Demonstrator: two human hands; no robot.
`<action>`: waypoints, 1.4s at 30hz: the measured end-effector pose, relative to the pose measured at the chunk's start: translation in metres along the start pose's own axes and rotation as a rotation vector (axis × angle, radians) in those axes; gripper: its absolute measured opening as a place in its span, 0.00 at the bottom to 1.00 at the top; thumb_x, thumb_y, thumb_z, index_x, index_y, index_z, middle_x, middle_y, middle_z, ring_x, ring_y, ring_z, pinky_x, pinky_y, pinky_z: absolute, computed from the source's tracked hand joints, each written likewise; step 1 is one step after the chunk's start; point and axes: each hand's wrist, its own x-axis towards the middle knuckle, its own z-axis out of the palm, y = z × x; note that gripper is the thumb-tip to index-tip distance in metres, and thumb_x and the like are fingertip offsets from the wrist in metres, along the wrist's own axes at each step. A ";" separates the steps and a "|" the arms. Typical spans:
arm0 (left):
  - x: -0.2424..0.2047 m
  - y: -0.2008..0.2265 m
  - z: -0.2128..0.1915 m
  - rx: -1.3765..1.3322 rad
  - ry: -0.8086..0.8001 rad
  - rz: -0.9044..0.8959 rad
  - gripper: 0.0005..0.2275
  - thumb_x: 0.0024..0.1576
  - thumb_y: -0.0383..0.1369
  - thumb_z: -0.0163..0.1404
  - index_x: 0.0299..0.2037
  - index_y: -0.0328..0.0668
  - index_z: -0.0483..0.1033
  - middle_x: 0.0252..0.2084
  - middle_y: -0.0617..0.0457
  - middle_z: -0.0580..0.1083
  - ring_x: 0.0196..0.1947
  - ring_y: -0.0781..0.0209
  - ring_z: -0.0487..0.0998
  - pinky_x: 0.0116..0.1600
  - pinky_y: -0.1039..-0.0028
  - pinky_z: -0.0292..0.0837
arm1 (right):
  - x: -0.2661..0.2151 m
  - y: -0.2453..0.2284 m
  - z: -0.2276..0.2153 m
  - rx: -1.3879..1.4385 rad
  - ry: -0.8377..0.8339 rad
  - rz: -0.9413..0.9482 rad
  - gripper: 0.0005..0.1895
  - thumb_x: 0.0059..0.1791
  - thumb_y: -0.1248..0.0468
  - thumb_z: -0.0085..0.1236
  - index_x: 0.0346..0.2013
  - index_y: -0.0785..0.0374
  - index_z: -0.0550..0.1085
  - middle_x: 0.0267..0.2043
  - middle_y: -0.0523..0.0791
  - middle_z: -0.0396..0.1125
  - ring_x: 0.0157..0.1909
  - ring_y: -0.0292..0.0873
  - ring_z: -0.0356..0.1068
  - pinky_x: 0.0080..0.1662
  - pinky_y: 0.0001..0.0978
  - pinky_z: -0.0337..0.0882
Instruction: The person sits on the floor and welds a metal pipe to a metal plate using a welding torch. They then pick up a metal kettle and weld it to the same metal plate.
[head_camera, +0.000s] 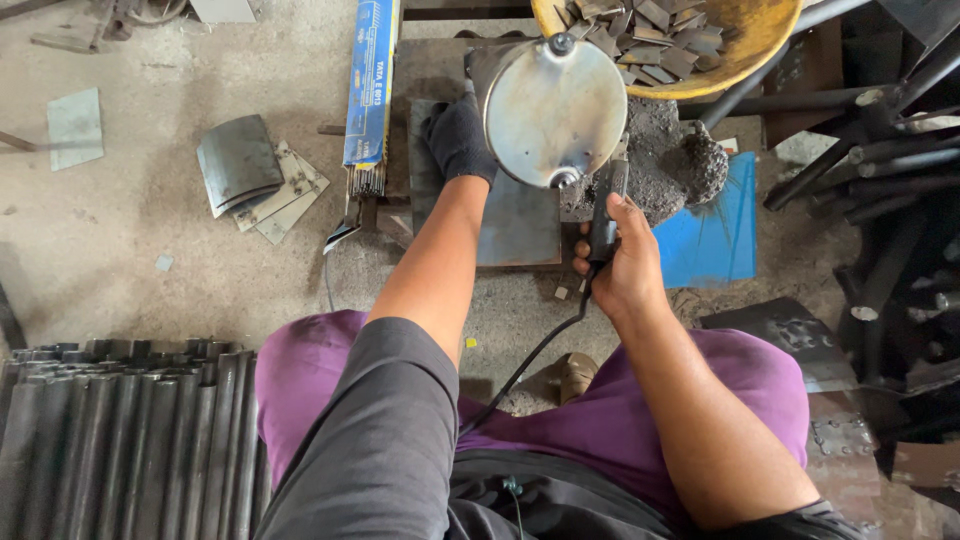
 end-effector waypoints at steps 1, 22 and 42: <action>-0.001 0.001 0.001 0.002 -0.015 -0.008 0.08 0.55 0.36 0.50 0.38 0.51 0.82 0.37 0.46 0.81 0.44 0.46 0.79 0.49 0.54 0.70 | 0.000 0.000 0.000 0.000 -0.004 -0.001 0.12 0.53 0.51 0.54 0.43 0.51 0.65 0.32 0.44 0.65 0.27 0.41 0.64 0.29 0.34 0.63; 0.002 -0.005 0.014 0.101 -0.050 0.001 0.08 0.57 0.33 0.46 0.35 0.51 0.81 0.36 0.47 0.80 0.44 0.49 0.79 0.49 0.55 0.70 | 0.000 0.002 0.008 -0.055 0.002 0.002 0.13 0.54 0.52 0.53 0.46 0.54 0.65 0.33 0.44 0.64 0.27 0.41 0.64 0.28 0.34 0.62; -0.012 0.004 -0.004 -0.255 -0.202 0.100 0.08 0.54 0.37 0.51 0.37 0.52 0.83 0.37 0.48 0.81 0.44 0.47 0.79 0.49 0.57 0.70 | -0.005 0.009 0.010 -0.097 -0.021 -0.063 0.36 0.51 0.57 0.57 0.72 0.58 0.57 0.34 0.44 0.63 0.25 0.39 0.65 0.25 0.33 0.63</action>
